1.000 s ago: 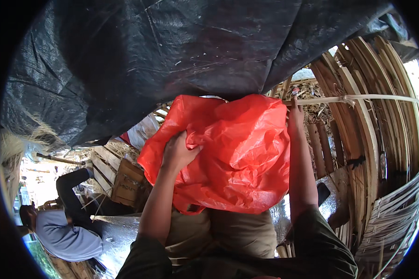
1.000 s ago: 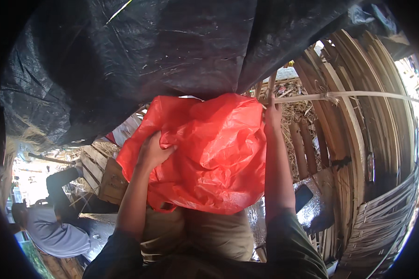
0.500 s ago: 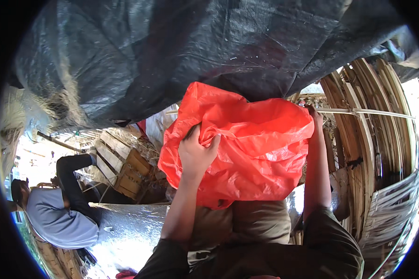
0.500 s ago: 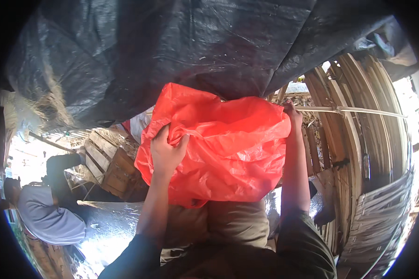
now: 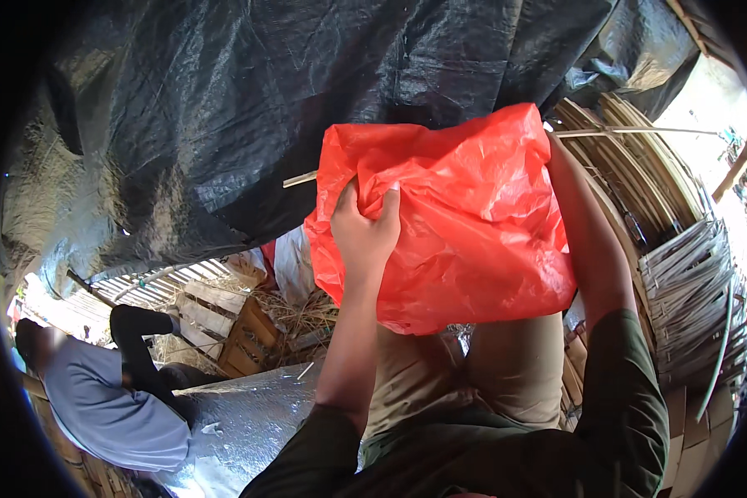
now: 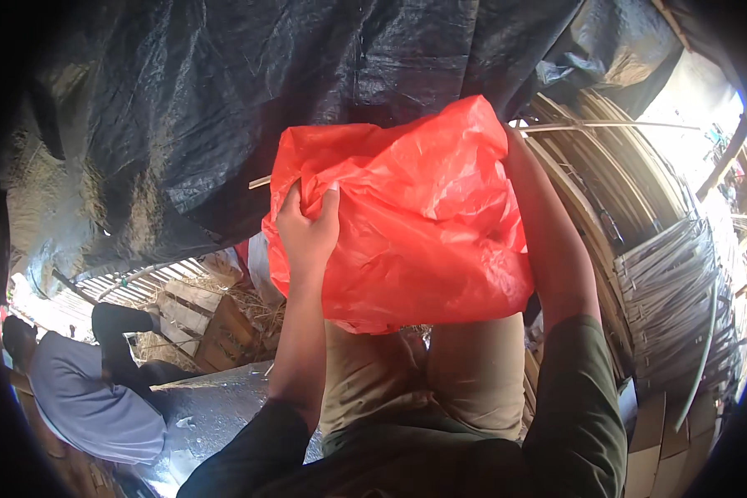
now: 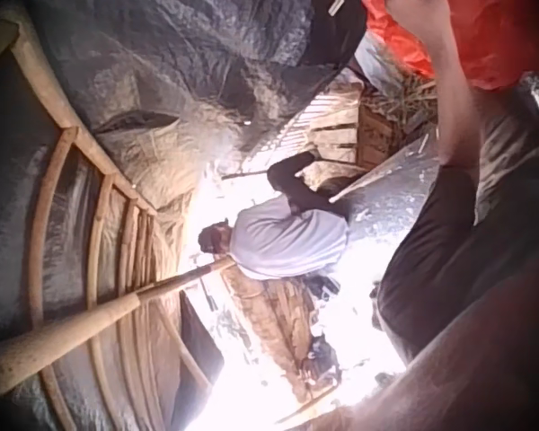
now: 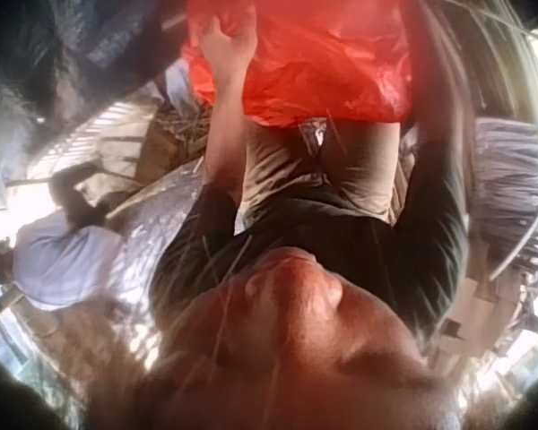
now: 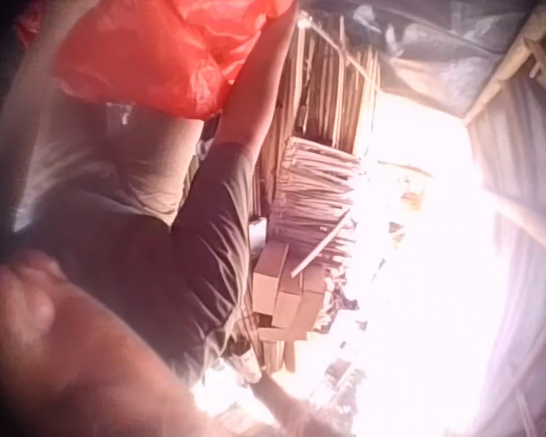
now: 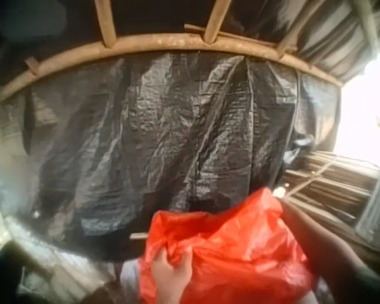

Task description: The person trims a bamboo strip with a machete, spreads out a plastic bag on their lap, and scrapes the bamboo strip with the machete.

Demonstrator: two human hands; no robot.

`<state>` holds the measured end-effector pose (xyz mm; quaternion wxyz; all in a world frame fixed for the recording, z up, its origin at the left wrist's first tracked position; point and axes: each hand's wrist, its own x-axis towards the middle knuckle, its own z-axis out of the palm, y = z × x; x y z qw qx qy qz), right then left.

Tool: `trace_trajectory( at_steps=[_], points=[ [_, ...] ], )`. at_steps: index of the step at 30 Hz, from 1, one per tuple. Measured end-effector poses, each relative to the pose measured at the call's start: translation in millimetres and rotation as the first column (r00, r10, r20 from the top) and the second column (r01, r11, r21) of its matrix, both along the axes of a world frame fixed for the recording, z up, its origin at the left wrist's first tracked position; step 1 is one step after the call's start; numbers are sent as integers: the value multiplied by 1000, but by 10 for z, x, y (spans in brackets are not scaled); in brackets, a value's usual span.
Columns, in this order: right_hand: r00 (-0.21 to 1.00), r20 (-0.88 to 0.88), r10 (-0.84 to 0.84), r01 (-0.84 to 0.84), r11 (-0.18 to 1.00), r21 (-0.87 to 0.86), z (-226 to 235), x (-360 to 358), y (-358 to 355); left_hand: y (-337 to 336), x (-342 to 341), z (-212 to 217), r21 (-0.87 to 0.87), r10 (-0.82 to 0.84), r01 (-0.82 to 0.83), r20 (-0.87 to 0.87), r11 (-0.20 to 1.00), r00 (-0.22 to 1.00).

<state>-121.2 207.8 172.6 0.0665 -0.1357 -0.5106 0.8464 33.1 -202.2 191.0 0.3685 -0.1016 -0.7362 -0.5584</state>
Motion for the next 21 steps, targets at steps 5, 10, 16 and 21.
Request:
trace_trajectory(
  at_steps=[5,10,16,21],
  points=[
    [999,-35,37,-37,999,14,481,368,60,126,435,259,65,-49,52,-52,997,997],
    [996,-54,74,-74,997,10,805,697,171,178,880,525,-108,95,-109,-127,988,987],
    [992,-48,116,-117,993,-10,951,793,200,56,1404,885,-424,221,-338,-302,840,927],
    [991,-14,132,-133,988,-80,727,612,254,-249,1488,857,-635,228,-241,-103,734,968]
  ],
)
